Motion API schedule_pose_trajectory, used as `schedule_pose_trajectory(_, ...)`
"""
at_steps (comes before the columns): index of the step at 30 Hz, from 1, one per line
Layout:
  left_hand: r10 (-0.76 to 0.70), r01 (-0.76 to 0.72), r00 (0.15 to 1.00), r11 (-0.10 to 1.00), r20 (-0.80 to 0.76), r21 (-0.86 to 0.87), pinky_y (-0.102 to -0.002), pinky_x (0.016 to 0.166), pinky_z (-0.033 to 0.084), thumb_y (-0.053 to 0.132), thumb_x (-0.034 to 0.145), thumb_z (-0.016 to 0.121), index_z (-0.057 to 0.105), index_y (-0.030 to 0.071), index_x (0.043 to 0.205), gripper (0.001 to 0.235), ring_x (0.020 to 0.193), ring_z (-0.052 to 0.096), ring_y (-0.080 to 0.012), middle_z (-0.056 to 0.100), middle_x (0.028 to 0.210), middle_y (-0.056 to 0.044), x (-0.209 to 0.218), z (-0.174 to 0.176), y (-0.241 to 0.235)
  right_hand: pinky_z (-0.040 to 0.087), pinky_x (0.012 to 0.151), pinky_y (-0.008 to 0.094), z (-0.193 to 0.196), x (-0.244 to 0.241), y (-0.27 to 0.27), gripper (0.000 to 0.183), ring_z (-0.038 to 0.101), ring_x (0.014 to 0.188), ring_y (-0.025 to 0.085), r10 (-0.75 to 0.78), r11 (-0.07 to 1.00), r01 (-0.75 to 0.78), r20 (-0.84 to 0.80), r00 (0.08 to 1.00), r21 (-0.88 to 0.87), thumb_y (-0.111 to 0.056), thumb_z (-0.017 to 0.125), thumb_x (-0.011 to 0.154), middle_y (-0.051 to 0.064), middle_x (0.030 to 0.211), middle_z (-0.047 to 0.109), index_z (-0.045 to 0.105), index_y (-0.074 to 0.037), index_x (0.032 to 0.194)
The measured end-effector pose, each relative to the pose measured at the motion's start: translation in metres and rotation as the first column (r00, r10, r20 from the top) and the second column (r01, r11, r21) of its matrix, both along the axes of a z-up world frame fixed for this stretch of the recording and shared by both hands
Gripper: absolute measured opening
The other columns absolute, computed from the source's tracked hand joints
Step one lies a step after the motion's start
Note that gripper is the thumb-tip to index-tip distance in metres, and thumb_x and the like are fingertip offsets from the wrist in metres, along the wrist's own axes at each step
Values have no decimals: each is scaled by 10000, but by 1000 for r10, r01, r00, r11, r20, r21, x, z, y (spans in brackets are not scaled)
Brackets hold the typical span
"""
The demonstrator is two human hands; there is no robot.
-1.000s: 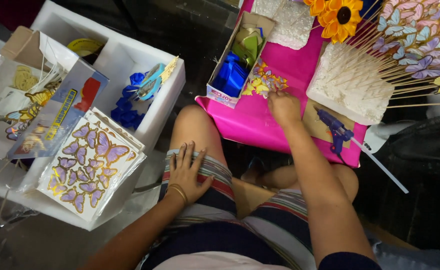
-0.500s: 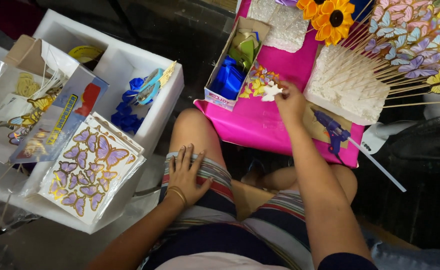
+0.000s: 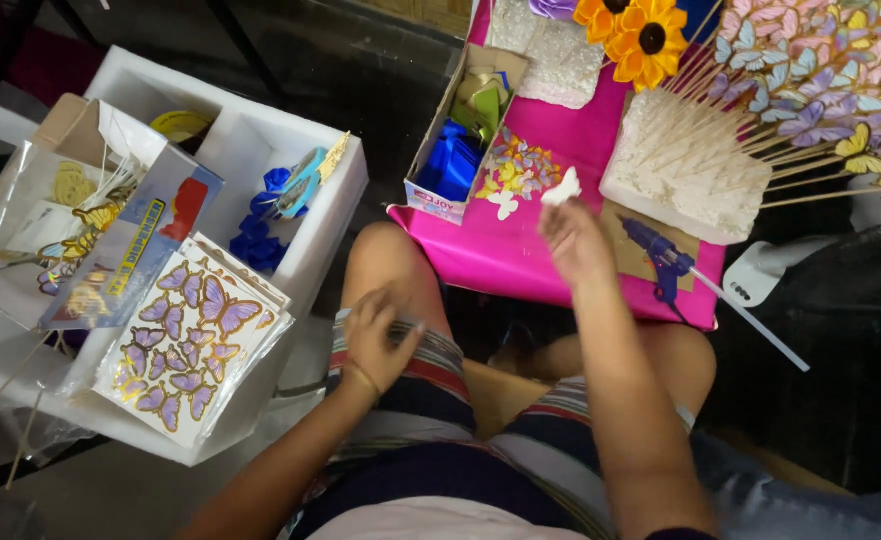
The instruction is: Gluing decorative paper butterflies onto wooden sticks using a hot glue gun to create floral picks.
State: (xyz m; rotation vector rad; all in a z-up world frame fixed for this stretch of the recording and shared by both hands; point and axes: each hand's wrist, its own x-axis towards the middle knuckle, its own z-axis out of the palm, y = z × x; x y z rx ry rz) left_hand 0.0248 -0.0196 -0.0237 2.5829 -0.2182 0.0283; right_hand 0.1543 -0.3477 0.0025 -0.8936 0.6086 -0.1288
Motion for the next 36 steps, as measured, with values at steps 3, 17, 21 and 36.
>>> schedule_pose_trajectory(3,10,43,995,862,101,-504,-421,1062,467,456,834,815,712,276,1315,524,1236,643,-273,675,1286,-54,19,27,-40,649,789,308,16,-65,33,61,794,874,214,62,955,-65,18,998,289,-105,755,894,97,929,790,721,-143,927)
schedule_pose_trajectory(17,-136,-84,978,439,-159,-895,-305,713,571,47,896,766,759,44,955,60,706,643,-107,725,722,-80,19,79,-96,510,959,462,-19,-167,-136,521,674,1079,388,-170,167,-145,-173,970,-975,-477,880,891,207,1088,730,757,-45,1154)
schedule_pose_trajectory(21,-154,-86,973,448,-171,-890,-280,709,572,51,896,777,757,14,959,75,717,651,-102,727,735,-88,24,93,-102,518,955,515,-33,-115,-162,663,675,1063,423,-34,107,-144,-148,988,-984,-594,906,820,215,1056,719,741,-59,1177)
schedule_pose_trajectory(36,-270,-151,907,504,-321,-850,-357,775,634,-11,936,701,613,-49,1155,239,801,757,-286,691,904,-173,60,71,-130,569,665,256,-22,-148,-201,247,657,770,102,55,719,-37,4,998,-694,-208,932,854,-6,850,688,717,-133,951)
